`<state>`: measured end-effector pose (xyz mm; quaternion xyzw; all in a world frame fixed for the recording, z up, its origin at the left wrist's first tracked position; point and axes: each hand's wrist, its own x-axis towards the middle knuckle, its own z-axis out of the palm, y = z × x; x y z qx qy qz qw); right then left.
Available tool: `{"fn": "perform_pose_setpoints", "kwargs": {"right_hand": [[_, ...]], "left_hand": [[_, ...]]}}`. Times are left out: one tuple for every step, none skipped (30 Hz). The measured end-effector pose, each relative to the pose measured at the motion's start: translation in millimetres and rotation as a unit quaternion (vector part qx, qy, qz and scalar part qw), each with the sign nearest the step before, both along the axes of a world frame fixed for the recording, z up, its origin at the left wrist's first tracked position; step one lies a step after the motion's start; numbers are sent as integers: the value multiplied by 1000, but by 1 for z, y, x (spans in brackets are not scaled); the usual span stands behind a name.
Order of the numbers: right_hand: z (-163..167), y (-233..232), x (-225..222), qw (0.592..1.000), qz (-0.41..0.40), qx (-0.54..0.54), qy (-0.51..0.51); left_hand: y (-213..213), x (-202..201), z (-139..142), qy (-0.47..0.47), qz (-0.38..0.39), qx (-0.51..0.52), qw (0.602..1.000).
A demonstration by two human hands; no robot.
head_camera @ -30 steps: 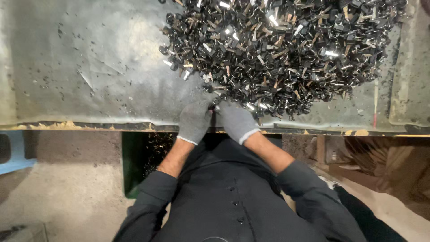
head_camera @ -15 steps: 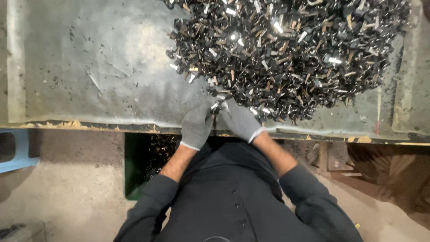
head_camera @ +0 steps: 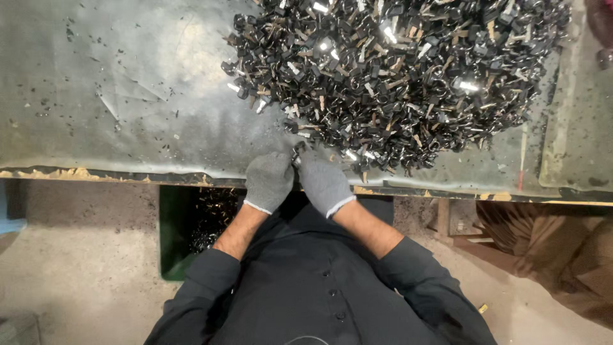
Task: The person, wearing gloves, sits at a workbench and sorts through a large pile of small black metal components, picking up individual pieces, handling them, and dropping selected pieces into a green bin below the table. The sorting continues steadily throughout the episode.
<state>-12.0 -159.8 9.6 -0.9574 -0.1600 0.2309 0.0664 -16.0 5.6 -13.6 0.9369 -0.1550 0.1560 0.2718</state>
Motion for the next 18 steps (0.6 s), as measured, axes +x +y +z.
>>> {"fn": "perform_pose_setpoints", "kwargs": {"right_hand": [[0,-1,3,996,42,67,-38],[0,-3,6,984,85,134,-79],[0,-3,9,964,128,200,-120],[0,-4,11,974,80,180,-113],[0,-3,12,981,32,158,-104],[0,-2,13,986,-16,135,-91],[0,-1,12,988,-33,134,-66],[1,0,12,989,-49,132,-45],[-2,2,11,989,-61,132,-30],[-3,2,9,990,-29,121,-62],[-3,2,8,990,4,111,-91],[-4,0,7,987,36,102,-119],[-5,-2,6,989,33,102,-106],[-5,-4,5,990,26,101,-94],[-5,-7,6,991,18,98,-88],[-5,-10,5,989,4,131,-71],[-4,-12,6,985,-11,164,-55],[-3,-13,6,979,-26,200,-38]], "left_hand": [[0,-1,1,12,-1,7,1000],[-1,-1,0,20,-1,15,1000],[-1,-2,1,26,-1,23,999],[0,-2,1,18,-5,16,1000],[0,-3,2,11,-9,8,1000],[0,-3,2,8,-12,-2,1000],[1,-3,3,9,-11,-4,1000],[0,-3,3,5,-9,-8,1000],[1,-2,3,-6,-4,-8,1000],[0,-2,3,12,-1,-1,1000],[1,-1,3,33,2,8,999],[0,-1,3,56,6,17,998],[1,-2,3,49,4,12,999],[1,-2,5,43,-1,6,999],[1,-2,4,30,-9,-1,1000],[1,-3,3,29,-5,-1,1000],[1,-4,3,28,-2,-1,1000],[1,-4,4,27,0,1,1000]]}}
